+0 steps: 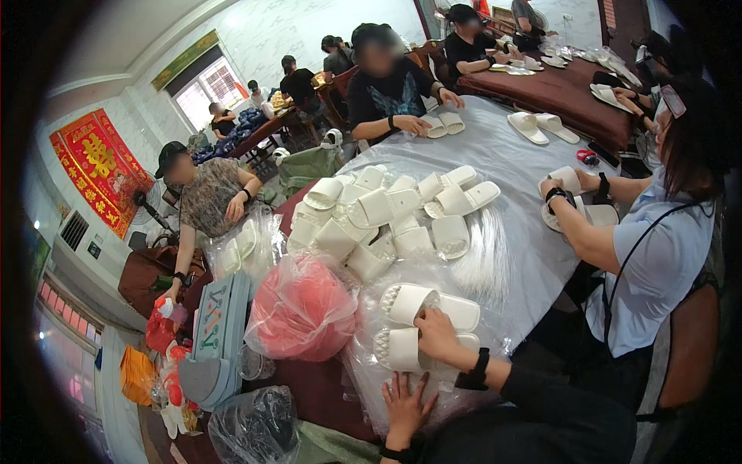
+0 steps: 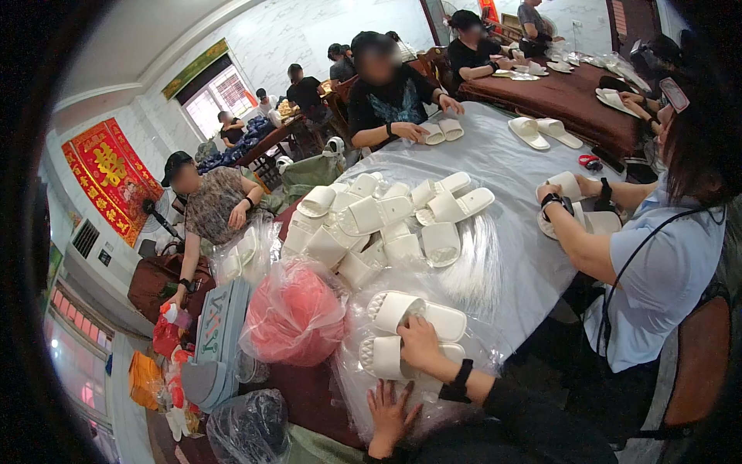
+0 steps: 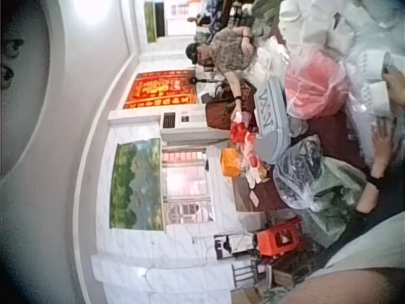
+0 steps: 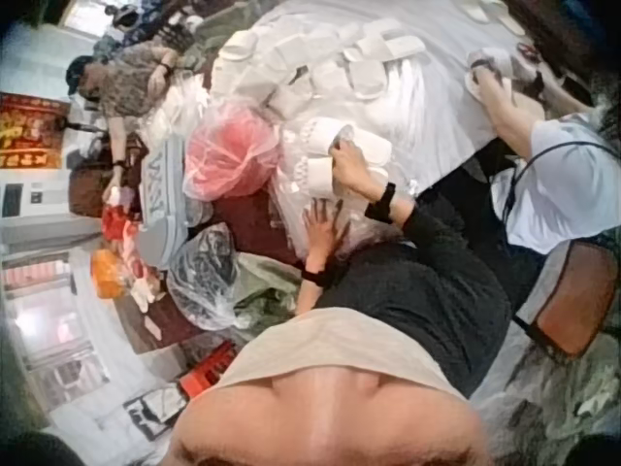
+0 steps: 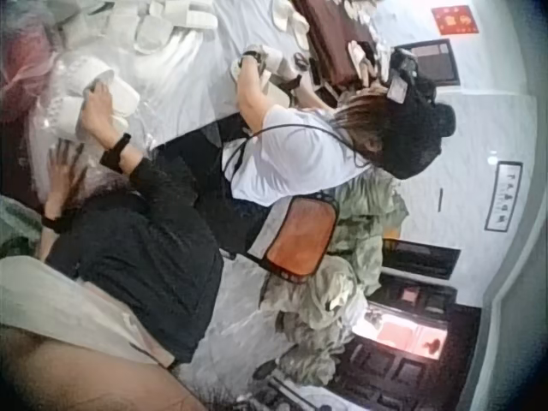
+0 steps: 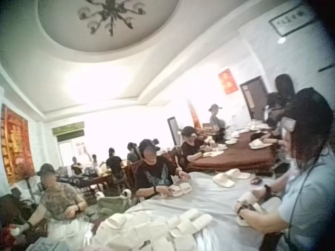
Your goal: Inspecting white slippers and placing them into clear plastic bags for final packaging.
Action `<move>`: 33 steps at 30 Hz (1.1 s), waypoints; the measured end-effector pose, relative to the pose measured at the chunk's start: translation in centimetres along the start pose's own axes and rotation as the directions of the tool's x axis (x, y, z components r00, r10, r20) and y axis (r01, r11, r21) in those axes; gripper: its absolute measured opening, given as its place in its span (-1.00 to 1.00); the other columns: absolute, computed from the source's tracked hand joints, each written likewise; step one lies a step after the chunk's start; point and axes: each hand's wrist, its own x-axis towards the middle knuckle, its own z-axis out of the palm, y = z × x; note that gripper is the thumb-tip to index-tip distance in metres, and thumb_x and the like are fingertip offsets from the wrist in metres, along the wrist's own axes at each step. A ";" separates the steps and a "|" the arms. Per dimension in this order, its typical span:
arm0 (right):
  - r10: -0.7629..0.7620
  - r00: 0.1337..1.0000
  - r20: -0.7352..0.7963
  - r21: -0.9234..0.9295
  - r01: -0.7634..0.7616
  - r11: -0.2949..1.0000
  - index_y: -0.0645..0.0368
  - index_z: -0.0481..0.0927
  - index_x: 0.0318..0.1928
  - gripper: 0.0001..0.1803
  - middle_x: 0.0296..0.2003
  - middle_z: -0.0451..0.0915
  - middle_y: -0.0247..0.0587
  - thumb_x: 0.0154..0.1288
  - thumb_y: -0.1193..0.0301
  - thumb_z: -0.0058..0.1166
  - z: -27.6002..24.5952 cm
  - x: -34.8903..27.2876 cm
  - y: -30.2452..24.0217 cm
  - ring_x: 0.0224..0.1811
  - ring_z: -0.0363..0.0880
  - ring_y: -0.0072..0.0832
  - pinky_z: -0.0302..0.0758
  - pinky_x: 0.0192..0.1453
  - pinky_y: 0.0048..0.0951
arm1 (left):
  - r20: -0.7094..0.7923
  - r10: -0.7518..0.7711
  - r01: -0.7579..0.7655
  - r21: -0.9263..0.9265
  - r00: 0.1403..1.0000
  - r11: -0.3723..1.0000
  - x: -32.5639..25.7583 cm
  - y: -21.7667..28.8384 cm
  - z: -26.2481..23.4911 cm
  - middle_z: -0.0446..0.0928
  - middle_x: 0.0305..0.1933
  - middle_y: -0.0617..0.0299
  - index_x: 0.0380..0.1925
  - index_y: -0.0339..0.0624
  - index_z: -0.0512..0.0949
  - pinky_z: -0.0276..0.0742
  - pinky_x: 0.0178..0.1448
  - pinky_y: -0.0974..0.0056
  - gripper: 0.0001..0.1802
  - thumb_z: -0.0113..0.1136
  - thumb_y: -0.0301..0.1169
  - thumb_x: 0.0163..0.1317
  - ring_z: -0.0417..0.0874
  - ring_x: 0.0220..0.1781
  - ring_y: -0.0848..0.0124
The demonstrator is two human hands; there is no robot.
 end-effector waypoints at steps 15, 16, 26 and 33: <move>-0.216 0.739 0.638 0.728 -0.487 0.482 0.23 0.60 0.00 -0.70 -0.08 0.61 -0.35 0.27 0.45 0.12 -13.6 -5.6 0.8 -0.06 0.53 -0.62 0.46 0.01 -0.50 | 0.010 0.013 -0.013 -0.022 1.000 1.000 0.2 1.0 -1.6 0.25 0.35 0.04 0.00 0.15 0.58 -0.06 0.37 -0.31 -0.59 0.15 -0.15 0.11 0.14 0.41 -0.02; -0.220 0.626 0.748 0.661 -0.672 0.334 0.24 0.60 0.01 -0.70 -0.14 0.62 -0.39 0.28 0.44 0.12 -14.4 -6.7 0.9 -0.11 0.53 -0.67 0.46 0.00 -0.57 | 0.015 -0.003 0.003 -0.030 1.000 1.000 0.5 1.1 -1.7 0.25 0.35 0.04 0.00 0.15 0.58 -0.06 0.37 -0.31 -0.59 0.15 -0.15 0.11 0.14 0.41 -0.02; -0.181 0.615 0.768 0.640 -0.747 0.179 0.28 0.66 -0.17 -0.74 -0.33 0.65 -0.35 0.21 0.35 0.22 -17.7 -9.7 0.9 -0.34 0.57 -0.69 0.50 -0.26 -0.62 | 0.017 0.143 -0.141 -0.093 0.990 0.986 3.8 0.5 -2.4 0.40 0.25 0.12 0.03 -0.08 0.50 0.12 0.32 -0.12 -0.52 0.21 -0.20 0.08 0.34 0.29 0.07; 0.055 0.827 0.560 0.819 -0.562 0.114 0.27 0.57 -0.16 -0.79 -0.24 0.61 -0.25 0.20 0.48 0.18 -20.7 -11.0 0.7 -0.22 0.57 -0.61 0.51 -0.14 -0.58 | -0.260 -0.024 -0.059 -0.309 0.965 0.949 5.5 0.7 -5.4 0.54 -0.02 0.13 -0.17 -0.05 0.62 0.41 0.05 0.13 -0.77 0.17 -0.45 0.14 0.53 0.00 0.13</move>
